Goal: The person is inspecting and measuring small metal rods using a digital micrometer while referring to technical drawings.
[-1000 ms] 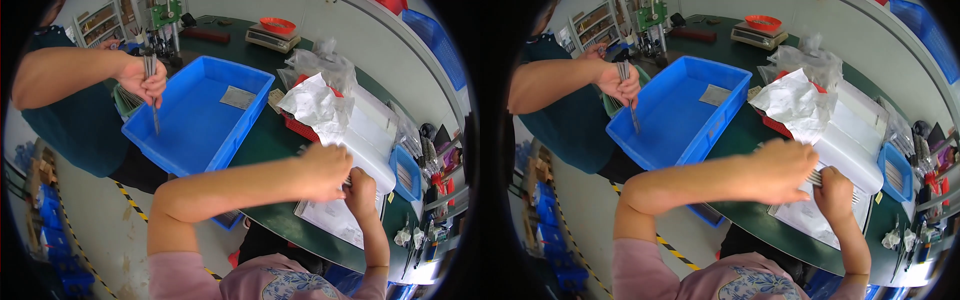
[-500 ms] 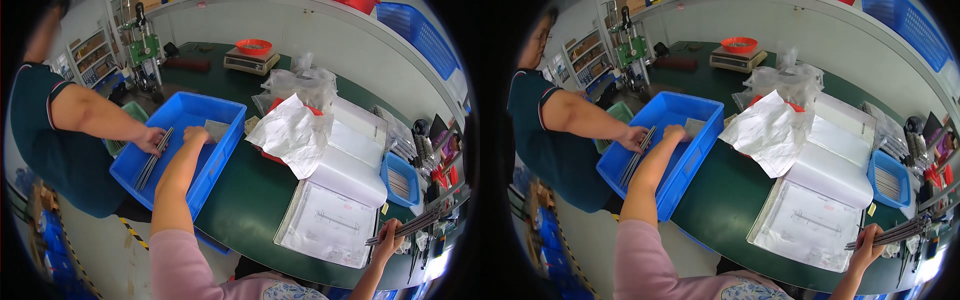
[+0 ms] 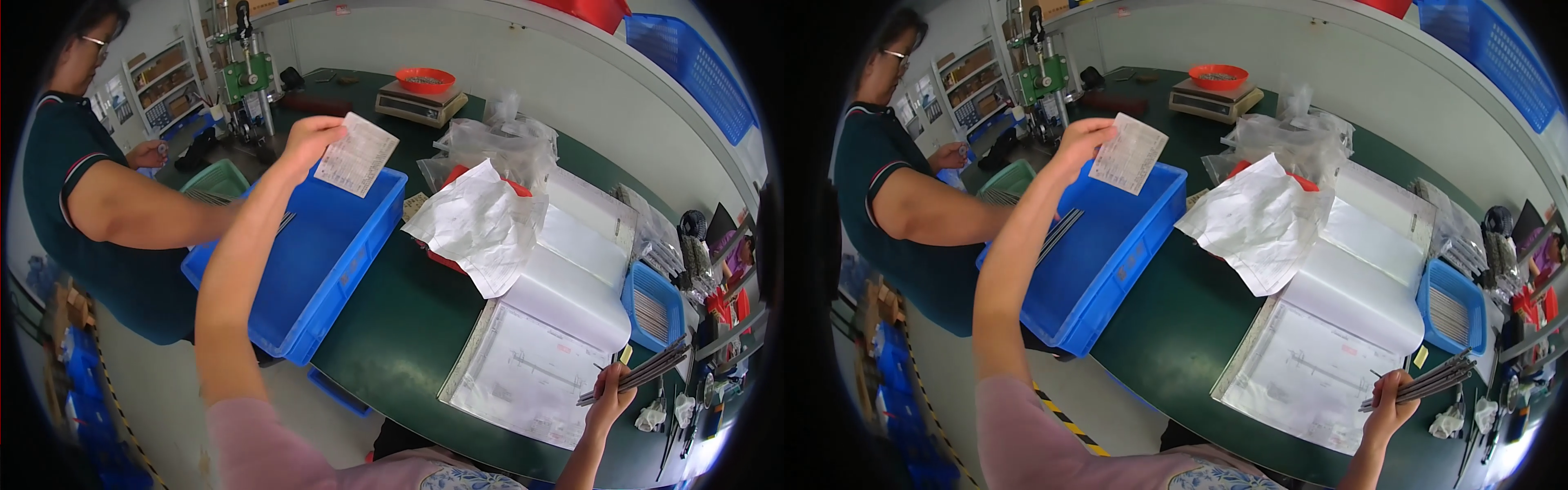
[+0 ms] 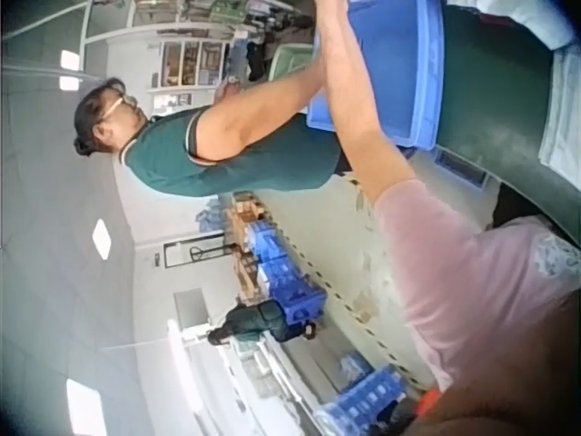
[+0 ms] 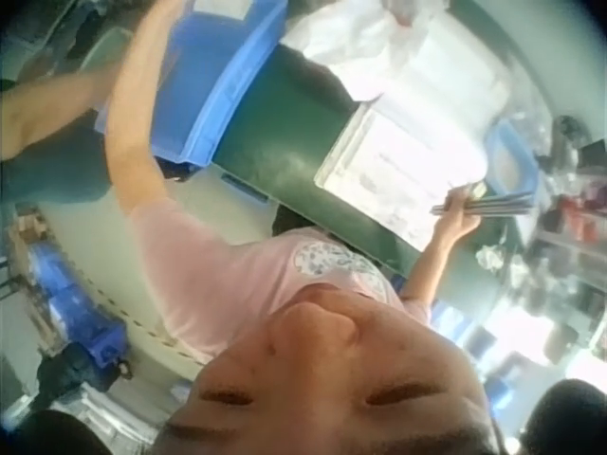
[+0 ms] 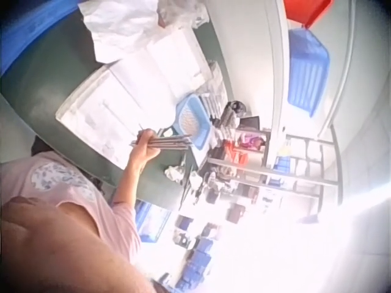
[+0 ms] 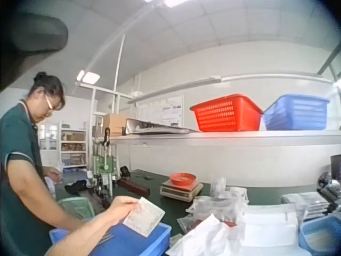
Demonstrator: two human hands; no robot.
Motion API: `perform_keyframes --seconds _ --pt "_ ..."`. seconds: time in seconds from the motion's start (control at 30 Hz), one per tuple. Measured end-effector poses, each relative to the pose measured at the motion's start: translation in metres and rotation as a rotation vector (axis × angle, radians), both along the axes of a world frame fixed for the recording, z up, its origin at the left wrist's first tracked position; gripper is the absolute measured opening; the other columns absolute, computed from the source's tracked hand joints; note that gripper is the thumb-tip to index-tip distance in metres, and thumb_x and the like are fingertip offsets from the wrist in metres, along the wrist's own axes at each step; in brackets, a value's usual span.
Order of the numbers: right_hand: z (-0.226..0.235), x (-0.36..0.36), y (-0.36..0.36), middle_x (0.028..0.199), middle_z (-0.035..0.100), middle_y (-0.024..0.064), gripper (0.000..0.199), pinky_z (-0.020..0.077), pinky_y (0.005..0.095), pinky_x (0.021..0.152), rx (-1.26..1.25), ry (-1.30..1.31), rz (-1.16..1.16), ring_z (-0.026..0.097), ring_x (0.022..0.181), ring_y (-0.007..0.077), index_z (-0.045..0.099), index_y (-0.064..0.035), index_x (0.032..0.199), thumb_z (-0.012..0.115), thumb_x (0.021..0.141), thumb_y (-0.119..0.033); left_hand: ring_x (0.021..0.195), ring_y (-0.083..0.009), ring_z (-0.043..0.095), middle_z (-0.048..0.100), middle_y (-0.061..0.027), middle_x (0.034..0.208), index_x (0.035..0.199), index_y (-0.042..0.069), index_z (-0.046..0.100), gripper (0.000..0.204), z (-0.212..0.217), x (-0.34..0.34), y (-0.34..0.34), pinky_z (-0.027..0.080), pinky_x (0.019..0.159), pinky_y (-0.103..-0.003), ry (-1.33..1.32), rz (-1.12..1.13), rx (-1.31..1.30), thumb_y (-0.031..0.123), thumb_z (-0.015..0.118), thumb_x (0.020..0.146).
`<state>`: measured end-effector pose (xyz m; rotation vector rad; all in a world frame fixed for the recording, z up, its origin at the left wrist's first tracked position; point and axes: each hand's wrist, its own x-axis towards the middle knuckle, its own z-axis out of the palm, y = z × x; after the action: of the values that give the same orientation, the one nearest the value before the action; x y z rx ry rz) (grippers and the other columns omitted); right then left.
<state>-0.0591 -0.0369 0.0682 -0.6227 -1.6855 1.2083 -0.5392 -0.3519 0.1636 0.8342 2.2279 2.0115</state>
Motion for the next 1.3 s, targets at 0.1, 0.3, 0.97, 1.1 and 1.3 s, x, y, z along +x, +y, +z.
perform_keyframes --seconds 0.1,0.3,0.97,1.1,1.3 --pt "-0.003 -0.007 -0.002 0.061 0.045 -0.0004 0.027 0.0230 0.0170 0.039 -0.028 0.074 0.102 0.034 0.045 0.0029 0.047 -0.0062 0.071 0.057 0.092 -0.019 0.081 -0.0141 0.063 0.067 -0.0075 0.094 0.106 0.000 0.066 0.026 0.056 0.053 0.008 0.052 0.070 -0.028 -0.048 -0.145 -0.236 0.015 0.064 0.084" --pt "-0.018 -0.011 -0.011 0.062 0.045 0.0025 0.029 0.0246 0.0188 0.038 -0.064 0.240 0.253 0.034 0.045 0.0052 0.045 -0.0052 0.069 0.054 0.093 -0.017 0.076 -0.0132 0.064 0.069 -0.0093 0.085 0.098 -0.001 0.070 0.022 0.103 0.142 0.036 0.051 0.070 -0.027 0.209 -0.260 -0.534 0.007 0.064 0.078" --pt "-0.042 -0.013 -0.010 0.064 0.051 0.0064 0.028 0.0380 0.0234 0.047 -0.015 0.088 0.359 0.047 0.050 0.0114 0.050 -0.0013 0.068 0.054 0.091 -0.016 0.076 -0.0132 0.063 0.069 -0.0113 0.085 0.095 -0.004 0.070 0.023 0.100 0.179 0.070 0.049 0.069 -0.027 0.200 -0.310 -0.698 0.008 0.064 0.076" --pt "-0.040 -0.016 -0.010 0.062 0.050 0.0052 0.027 0.0364 0.0224 0.045 -0.060 0.066 0.313 0.046 0.049 0.0102 0.050 -0.0015 0.069 0.054 0.091 -0.016 0.076 -0.0134 0.063 0.069 -0.0116 0.085 0.095 -0.004 0.070 0.024 0.098 0.177 0.071 0.049 0.070 -0.027 0.218 -0.307 -0.715 0.009 0.064 0.076" --pt "-0.044 -0.018 -0.011 0.060 0.047 0.0028 0.026 0.0303 0.0210 0.039 -0.214 0.109 0.320 0.041 0.046 0.0075 0.048 -0.0035 0.068 0.054 0.091 -0.015 0.076 -0.0138 0.064 0.069 -0.0115 0.085 0.096 -0.003 0.070 0.024 0.097 0.167 0.065 0.050 0.068 -0.027 0.207 -0.282 -0.733 0.011 0.064 0.077"
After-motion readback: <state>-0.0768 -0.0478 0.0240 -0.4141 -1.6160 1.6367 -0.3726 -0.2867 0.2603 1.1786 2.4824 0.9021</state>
